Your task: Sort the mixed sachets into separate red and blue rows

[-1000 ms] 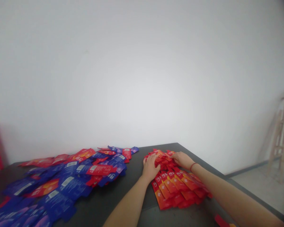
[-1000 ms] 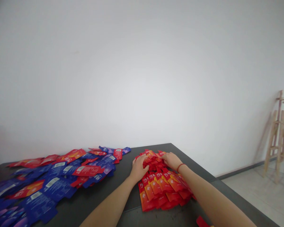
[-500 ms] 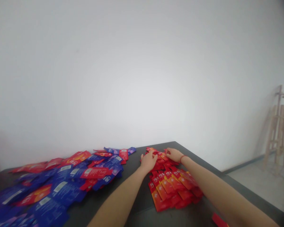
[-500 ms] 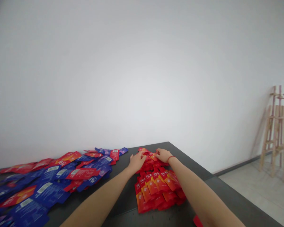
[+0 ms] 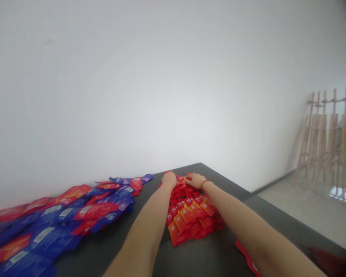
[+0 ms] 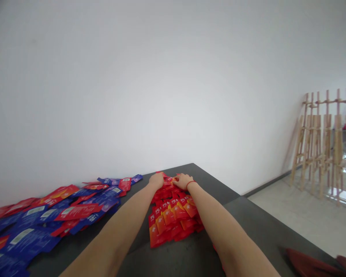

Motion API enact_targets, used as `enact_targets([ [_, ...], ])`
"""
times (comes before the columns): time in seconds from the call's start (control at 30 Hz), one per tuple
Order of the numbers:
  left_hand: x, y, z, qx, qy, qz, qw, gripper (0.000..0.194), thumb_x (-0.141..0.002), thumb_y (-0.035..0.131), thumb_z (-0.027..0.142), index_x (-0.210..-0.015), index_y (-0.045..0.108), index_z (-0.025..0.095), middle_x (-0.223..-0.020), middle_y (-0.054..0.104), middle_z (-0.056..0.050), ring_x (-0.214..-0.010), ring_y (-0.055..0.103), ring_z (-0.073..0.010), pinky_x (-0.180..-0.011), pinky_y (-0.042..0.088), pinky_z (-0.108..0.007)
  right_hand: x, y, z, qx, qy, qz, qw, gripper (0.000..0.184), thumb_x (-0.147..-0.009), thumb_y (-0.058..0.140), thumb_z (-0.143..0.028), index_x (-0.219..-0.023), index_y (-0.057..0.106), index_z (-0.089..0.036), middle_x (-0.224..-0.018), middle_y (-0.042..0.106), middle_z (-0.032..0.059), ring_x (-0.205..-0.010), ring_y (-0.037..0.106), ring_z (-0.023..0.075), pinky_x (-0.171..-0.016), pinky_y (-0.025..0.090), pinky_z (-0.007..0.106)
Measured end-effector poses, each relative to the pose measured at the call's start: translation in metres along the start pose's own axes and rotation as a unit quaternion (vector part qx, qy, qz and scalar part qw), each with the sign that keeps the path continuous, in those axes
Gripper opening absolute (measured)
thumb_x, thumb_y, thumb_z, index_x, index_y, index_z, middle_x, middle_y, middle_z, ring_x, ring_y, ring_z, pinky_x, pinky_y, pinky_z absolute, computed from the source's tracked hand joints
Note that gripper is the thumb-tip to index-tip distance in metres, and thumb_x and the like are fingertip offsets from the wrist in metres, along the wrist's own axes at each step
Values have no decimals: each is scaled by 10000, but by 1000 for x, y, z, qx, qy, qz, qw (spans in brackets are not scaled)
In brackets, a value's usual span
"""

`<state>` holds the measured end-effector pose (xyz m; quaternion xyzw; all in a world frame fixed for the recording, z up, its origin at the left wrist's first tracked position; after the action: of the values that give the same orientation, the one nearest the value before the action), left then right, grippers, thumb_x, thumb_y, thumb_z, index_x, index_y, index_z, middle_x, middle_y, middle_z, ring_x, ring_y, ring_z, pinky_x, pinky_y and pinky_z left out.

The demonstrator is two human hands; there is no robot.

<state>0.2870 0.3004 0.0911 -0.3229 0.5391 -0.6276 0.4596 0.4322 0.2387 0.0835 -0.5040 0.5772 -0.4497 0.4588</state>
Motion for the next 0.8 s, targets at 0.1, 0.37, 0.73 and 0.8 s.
enact_targets([
  [0.1,0,4,-4,-9,16,23,1000,320,-912,557,339,-1190,538,182,-1243,533,-84,-1062,556,-231,-889,480,-453,0,-1,-1,0,-1,-2,1000,316,-912,538,-361,-1184,546,-202,-1229,555,77,-1023,576,210,-865,495,432],
  [0.37,-8,11,-13,18,96,-22,995,323,-917,551,337,-1205,530,193,-1232,542,-81,-1034,571,-219,-873,493,-435,3,-3,-5,5,12,3,1000,327,-910,540,-367,-1191,543,-201,-1241,548,79,-1043,568,219,-879,486,446],
  [0.73,-14,12,-16,-9,149,-68,986,287,-918,547,332,-1177,553,210,-1256,529,-76,-1063,554,-223,-898,478,-434,4,-3,-4,-4,8,1,1000,349,-912,530,-384,-1217,531,-216,-1301,511,84,-1107,535,238,-930,449,478],
  [0.8,-16,13,-16,-12,150,-80,985,284,-918,548,332,-1172,554,204,-1245,535,-78,-1050,560,-217,-887,484,-430,4,-3,-4,-7,0,-1,1000,353,-911,531,-383,-1222,528,-216,-1310,504,85,-1115,530,241,-937,443,483],
])
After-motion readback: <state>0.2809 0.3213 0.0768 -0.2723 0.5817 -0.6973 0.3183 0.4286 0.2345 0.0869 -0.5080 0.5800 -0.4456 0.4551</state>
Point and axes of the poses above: each hand's wrist, its own x-axis away from the middle knuckle, its own y-axis out of the palm, z = x × y, the point moved 3 cm from there along -x, towards the middle knuckle
